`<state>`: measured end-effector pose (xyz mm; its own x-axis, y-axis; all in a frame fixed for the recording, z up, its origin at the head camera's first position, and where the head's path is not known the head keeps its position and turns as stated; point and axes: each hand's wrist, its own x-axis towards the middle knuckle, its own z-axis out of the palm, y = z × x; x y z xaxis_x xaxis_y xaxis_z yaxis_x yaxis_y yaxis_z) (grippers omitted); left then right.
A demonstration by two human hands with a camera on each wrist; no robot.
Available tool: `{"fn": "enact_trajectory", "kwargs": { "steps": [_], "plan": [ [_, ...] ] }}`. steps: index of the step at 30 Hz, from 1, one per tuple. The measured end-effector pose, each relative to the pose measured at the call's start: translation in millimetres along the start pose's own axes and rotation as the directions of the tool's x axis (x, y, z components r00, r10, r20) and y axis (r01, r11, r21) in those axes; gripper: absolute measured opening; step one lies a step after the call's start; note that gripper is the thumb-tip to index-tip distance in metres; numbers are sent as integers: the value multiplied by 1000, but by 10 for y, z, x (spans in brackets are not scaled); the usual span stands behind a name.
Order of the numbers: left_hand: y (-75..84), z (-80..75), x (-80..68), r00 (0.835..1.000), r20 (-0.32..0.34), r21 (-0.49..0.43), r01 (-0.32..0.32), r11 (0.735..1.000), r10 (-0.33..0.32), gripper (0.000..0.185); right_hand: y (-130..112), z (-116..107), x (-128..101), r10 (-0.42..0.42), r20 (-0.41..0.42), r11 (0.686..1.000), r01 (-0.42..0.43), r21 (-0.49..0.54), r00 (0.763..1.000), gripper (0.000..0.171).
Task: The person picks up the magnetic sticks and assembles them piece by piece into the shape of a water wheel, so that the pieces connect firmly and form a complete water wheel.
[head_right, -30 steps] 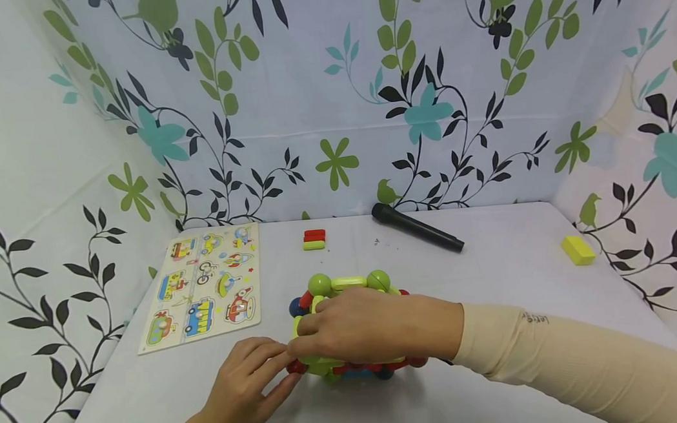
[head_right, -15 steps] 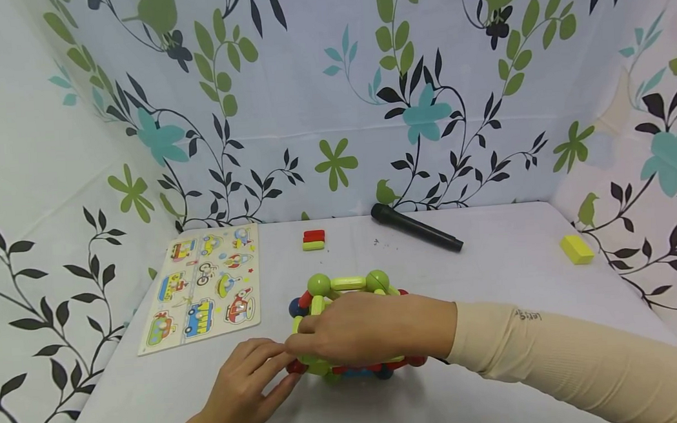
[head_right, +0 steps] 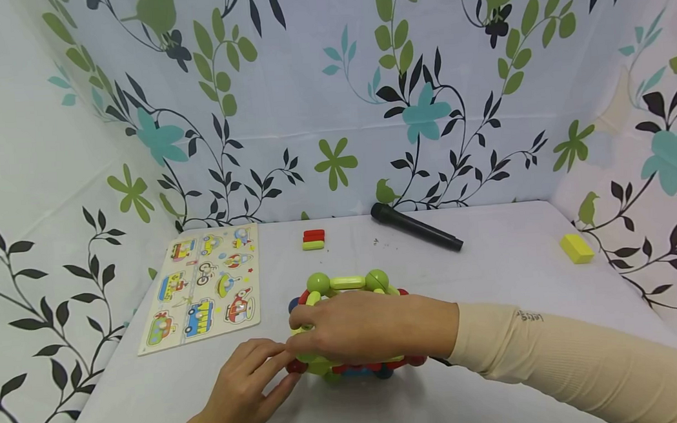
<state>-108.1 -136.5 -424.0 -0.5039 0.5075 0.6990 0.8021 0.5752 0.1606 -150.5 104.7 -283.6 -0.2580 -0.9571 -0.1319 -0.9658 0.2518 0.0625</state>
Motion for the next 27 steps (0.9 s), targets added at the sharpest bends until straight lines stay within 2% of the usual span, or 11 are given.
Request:
{"fn": "enact_trajectory", "kwargs": {
  "steps": [3,14,27],
  "plan": [
    [-2,3,-4,1000,1,2,3,1000,-3,31,-7,3,9,-9,-17,1000,9,-17,1000,66],
    [-15,17,-18,1000,-12,5,-5,1000,5,28,-16,45,55,-21,-44,997,18,-69,999,56],
    [-26,29,-17,999,-34,-7,-17,1000,17,25,-9,57,69,-13,-44,996,9,-88,999,55]
  ]
}}
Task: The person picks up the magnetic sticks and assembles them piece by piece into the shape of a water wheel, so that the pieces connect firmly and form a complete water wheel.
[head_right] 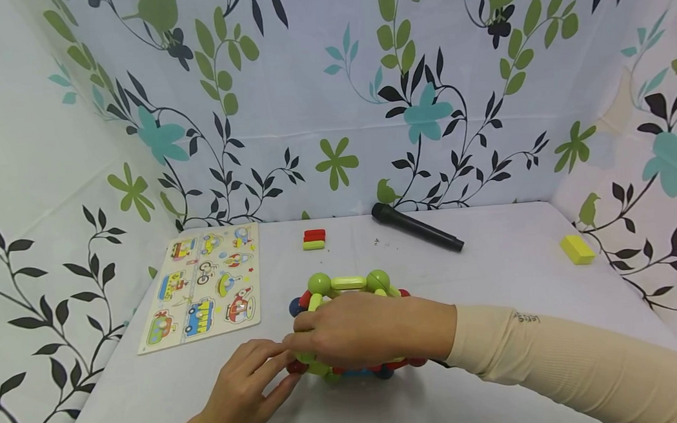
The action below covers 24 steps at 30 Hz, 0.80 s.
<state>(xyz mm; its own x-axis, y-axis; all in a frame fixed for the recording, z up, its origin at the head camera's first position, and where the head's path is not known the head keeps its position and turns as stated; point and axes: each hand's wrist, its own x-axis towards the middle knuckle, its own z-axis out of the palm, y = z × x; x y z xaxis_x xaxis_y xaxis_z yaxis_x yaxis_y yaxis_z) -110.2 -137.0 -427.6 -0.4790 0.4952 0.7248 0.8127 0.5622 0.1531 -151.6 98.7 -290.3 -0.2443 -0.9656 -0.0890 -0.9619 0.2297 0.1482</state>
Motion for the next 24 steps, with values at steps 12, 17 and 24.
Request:
{"fn": "enact_trajectory", "kwargs": {
  "steps": [12,17,24],
  "plan": [
    [1,-1,5,1000,8,0,6,1000,-6,27,56,-46,-17,100,86,953,-120,277,991,70],
    [11,3,18,1000,4,19,-9,1000,9,29,76,-57,-19,137,134,922,-176,345,981,73],
    [-8,9,12,996,-19,48,-81,996,82,27,94,-54,-34,144,140,907,-187,377,980,77]
  ]
}}
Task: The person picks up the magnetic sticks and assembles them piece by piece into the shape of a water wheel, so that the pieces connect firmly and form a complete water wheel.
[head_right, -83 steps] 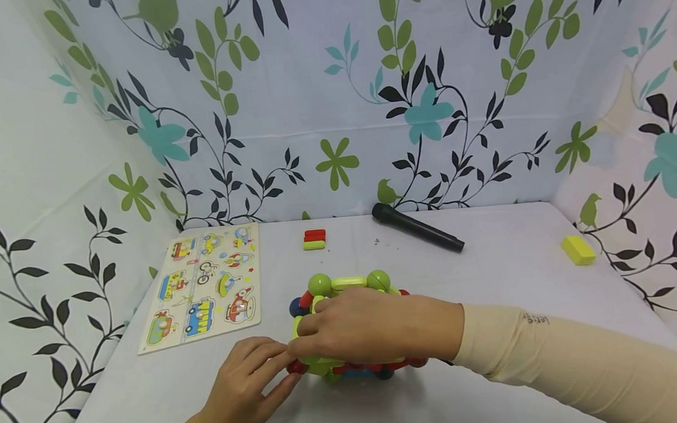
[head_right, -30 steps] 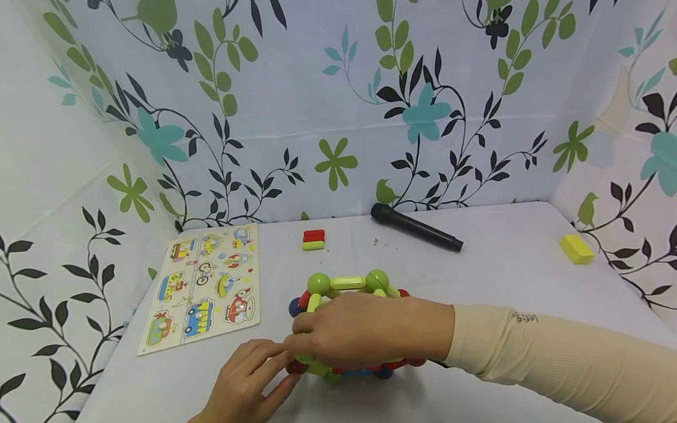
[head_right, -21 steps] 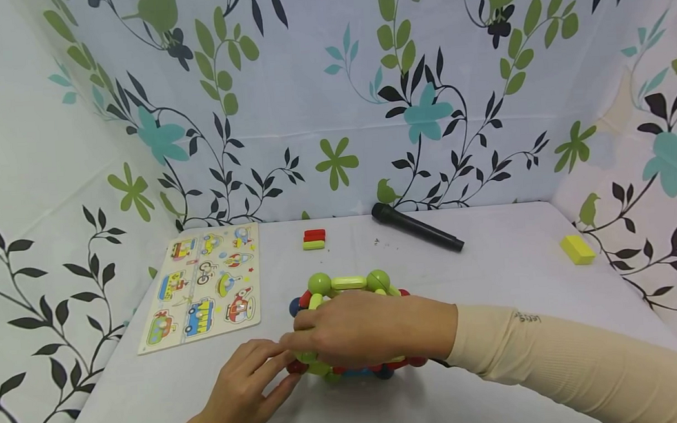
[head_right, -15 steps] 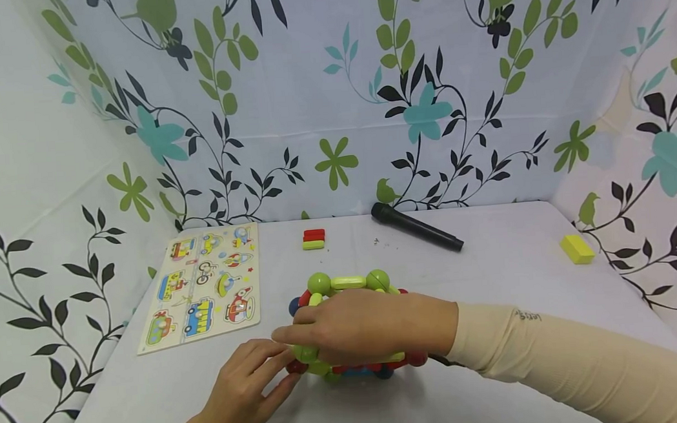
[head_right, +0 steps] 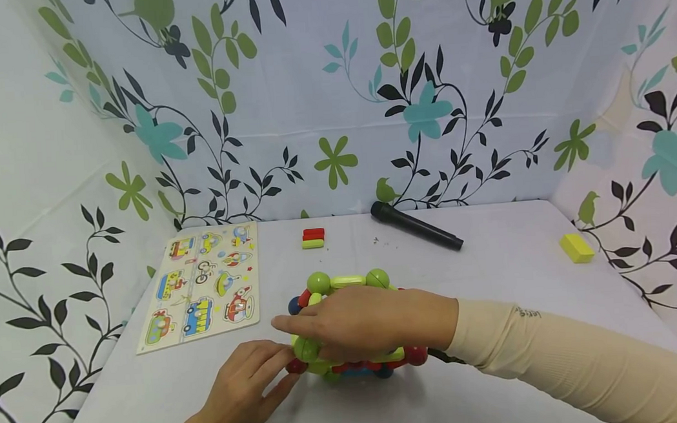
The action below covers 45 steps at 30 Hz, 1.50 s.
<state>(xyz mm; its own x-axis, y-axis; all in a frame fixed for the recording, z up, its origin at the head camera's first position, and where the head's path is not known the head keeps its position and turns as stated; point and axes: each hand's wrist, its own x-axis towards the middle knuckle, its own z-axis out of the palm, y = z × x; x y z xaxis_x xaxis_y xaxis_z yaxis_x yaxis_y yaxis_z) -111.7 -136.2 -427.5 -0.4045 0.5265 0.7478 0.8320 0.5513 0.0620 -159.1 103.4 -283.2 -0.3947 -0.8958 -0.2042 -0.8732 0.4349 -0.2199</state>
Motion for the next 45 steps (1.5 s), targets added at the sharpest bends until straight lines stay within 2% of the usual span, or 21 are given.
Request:
{"fn": "enact_trajectory", "kwargs": {
  "steps": [3,8,12,17,24,28,31,34,39,45],
  "plan": [
    [-5,-1,-7,1000,5,5,-2,1000,2,28,2,-3,8,-7,3,1000,7,-3,1000,75],
    [-4,-7,-4,1000,10,10,2,1000,-2,29,5,-23,-14,-14,-13,998,13,-65,1000,72],
    [-9,-23,-2,1000,-5,-12,5,1000,-5,33,36,-70,-144,-4,-111,997,-5,-83,994,71],
    [-26,-47,7,1000,-26,-32,-14,999,13,39,125,-127,-391,-13,-285,997,-9,-76,958,68],
    [-39,-54,28,998,-30,-43,-59,997,58,43,255,-75,-775,46,-390,997,-69,-45,920,40],
    [-43,-56,36,997,-30,-50,-74,996,72,44,328,8,-988,43,-431,998,-62,-29,901,29],
    [-45,-58,40,997,-28,-54,-77,996,76,44,365,72,-1118,54,-426,998,-43,35,903,26],
    [-50,-60,42,996,-29,-56,-85,995,83,44,395,127,-1218,117,-378,989,-73,129,919,22],
    [-61,-60,40,994,-31,-65,-105,992,104,44,469,256,-1320,228,-292,951,-148,271,929,20],
    [-70,-64,29,993,-23,-60,-113,992,112,45,545,452,-1342,291,-208,914,-208,348,934,27]
  ]
}}
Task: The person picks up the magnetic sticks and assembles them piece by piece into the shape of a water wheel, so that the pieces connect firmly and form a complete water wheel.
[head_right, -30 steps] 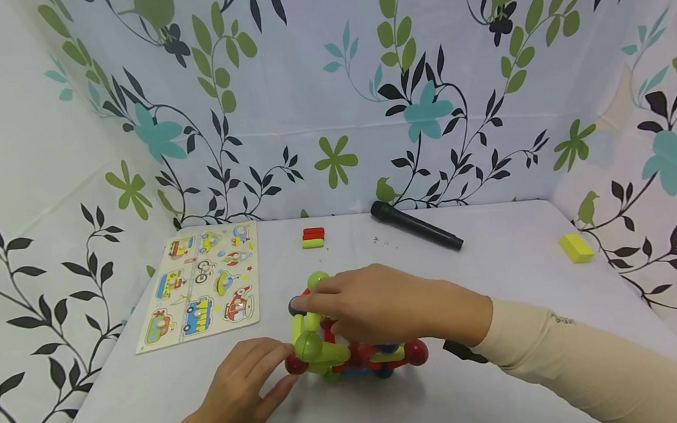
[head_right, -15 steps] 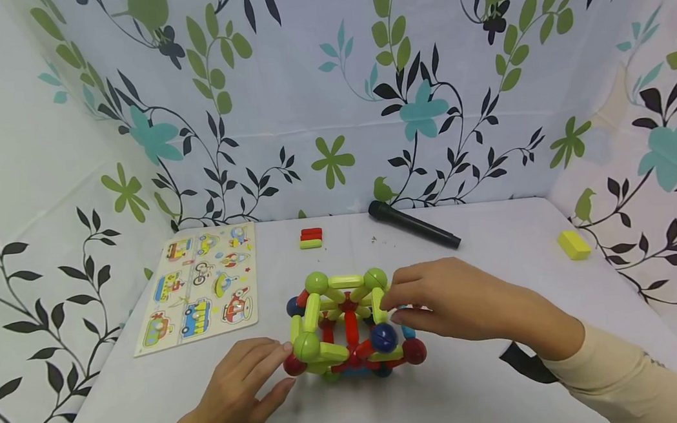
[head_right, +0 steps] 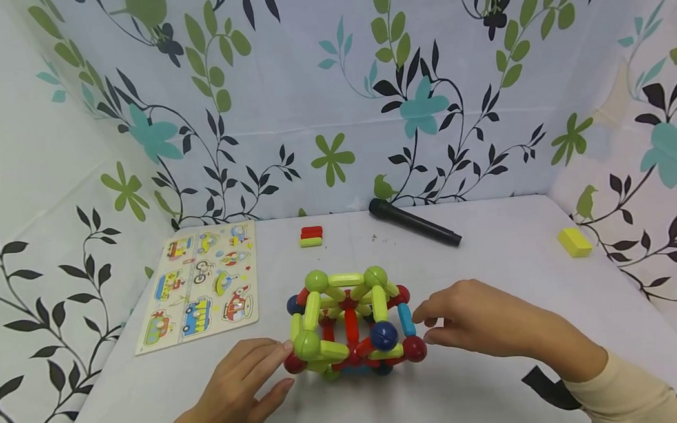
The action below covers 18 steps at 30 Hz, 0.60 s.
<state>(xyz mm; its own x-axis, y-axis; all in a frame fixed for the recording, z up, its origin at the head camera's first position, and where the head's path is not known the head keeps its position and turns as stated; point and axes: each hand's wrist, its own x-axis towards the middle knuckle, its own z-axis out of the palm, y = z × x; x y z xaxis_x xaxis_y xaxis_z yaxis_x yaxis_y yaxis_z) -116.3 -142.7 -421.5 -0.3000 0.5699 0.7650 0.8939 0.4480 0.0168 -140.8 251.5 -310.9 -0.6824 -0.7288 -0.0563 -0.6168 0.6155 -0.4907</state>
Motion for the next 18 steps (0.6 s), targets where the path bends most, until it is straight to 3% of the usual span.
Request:
{"fn": "enact_trajectory", "kwargs": {
  "steps": [7,18],
  "plan": [
    [-10,-24,-1,999,37,-13,8,1000,-7,44,102,180,-1,40,78,997,-45,65,996,27],
    [-32,-39,35,998,56,-19,-3,1000,4,42,135,279,29,-16,54,998,13,59,998,27]
  ]
}}
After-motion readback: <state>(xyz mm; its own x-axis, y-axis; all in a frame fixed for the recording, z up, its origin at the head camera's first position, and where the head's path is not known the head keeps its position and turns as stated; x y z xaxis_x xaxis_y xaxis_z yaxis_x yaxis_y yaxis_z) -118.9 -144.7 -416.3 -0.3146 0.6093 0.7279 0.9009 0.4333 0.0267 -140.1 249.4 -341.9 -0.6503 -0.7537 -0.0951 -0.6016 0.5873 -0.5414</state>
